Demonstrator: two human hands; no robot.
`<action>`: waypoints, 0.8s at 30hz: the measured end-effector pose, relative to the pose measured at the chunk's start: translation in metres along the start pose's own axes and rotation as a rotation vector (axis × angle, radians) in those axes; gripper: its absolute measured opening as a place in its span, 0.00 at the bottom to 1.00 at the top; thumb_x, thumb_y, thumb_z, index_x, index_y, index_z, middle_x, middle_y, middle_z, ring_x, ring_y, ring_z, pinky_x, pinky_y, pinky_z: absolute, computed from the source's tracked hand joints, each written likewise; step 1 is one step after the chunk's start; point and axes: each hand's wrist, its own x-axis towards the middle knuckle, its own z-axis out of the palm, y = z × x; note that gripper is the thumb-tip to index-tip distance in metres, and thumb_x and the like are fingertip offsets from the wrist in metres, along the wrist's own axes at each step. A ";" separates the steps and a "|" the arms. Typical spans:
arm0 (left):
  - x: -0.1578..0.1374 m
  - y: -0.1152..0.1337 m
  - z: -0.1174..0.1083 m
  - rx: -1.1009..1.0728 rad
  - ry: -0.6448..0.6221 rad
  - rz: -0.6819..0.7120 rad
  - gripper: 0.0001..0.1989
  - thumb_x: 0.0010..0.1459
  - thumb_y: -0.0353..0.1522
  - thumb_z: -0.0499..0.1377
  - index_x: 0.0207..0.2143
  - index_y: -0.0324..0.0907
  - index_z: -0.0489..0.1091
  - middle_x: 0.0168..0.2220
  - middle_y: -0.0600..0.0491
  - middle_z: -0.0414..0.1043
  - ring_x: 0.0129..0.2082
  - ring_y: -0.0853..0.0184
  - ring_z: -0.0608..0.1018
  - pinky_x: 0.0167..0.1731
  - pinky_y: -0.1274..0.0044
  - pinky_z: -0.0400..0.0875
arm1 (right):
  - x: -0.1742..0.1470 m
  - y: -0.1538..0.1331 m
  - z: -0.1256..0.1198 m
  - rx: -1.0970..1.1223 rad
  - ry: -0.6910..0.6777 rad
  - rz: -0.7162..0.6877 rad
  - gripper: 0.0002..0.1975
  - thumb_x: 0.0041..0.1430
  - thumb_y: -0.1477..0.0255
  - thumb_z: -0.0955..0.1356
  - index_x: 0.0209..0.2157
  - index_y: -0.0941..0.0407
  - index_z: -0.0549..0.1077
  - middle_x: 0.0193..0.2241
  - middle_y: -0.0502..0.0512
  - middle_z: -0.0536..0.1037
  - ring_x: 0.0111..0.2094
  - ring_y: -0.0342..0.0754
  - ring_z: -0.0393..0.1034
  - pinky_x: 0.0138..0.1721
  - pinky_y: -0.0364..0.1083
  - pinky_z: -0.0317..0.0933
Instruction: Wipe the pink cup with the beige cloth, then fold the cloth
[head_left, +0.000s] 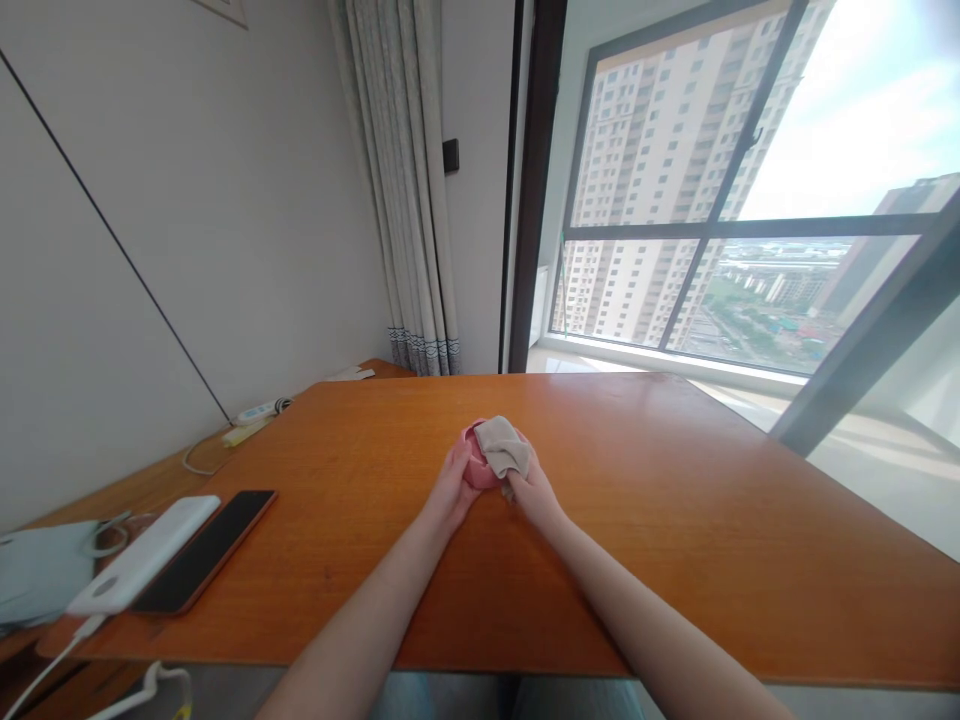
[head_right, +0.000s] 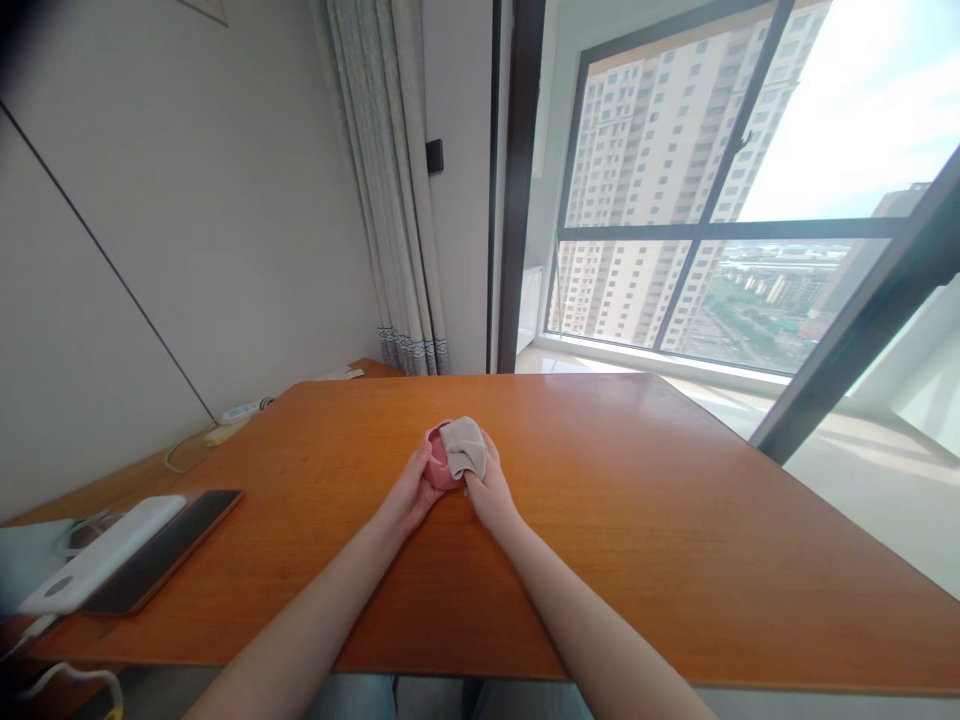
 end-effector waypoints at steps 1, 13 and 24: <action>-0.001 0.000 0.002 -0.007 -0.030 -0.014 0.24 0.57 0.39 0.56 0.56 0.46 0.62 0.56 0.48 0.65 0.52 0.60 0.71 0.47 0.70 0.70 | 0.000 0.001 -0.001 0.008 0.017 -0.007 0.25 0.50 0.71 0.64 0.52 0.52 0.66 0.57 0.55 0.63 0.58 0.54 0.57 0.60 0.55 0.48; -0.001 0.014 -0.011 0.325 -0.009 -0.427 0.31 0.55 0.54 0.47 0.52 0.44 0.66 0.44 0.47 0.74 0.36 0.64 0.77 0.33 0.76 0.71 | 0.014 -0.010 -0.025 0.218 -0.034 0.274 0.09 0.45 0.66 0.66 0.26 0.56 0.74 0.28 0.52 0.78 0.35 0.52 0.71 0.40 0.48 0.64; -0.001 0.013 -0.009 0.164 -0.042 -0.431 0.22 0.57 0.42 0.53 0.48 0.39 0.68 0.39 0.46 0.75 0.29 0.67 0.76 0.28 0.76 0.72 | 0.013 -0.029 -0.028 0.146 -0.095 0.238 0.15 0.48 0.63 0.65 0.35 0.55 0.76 0.32 0.53 0.79 0.42 0.54 0.70 0.42 0.49 0.65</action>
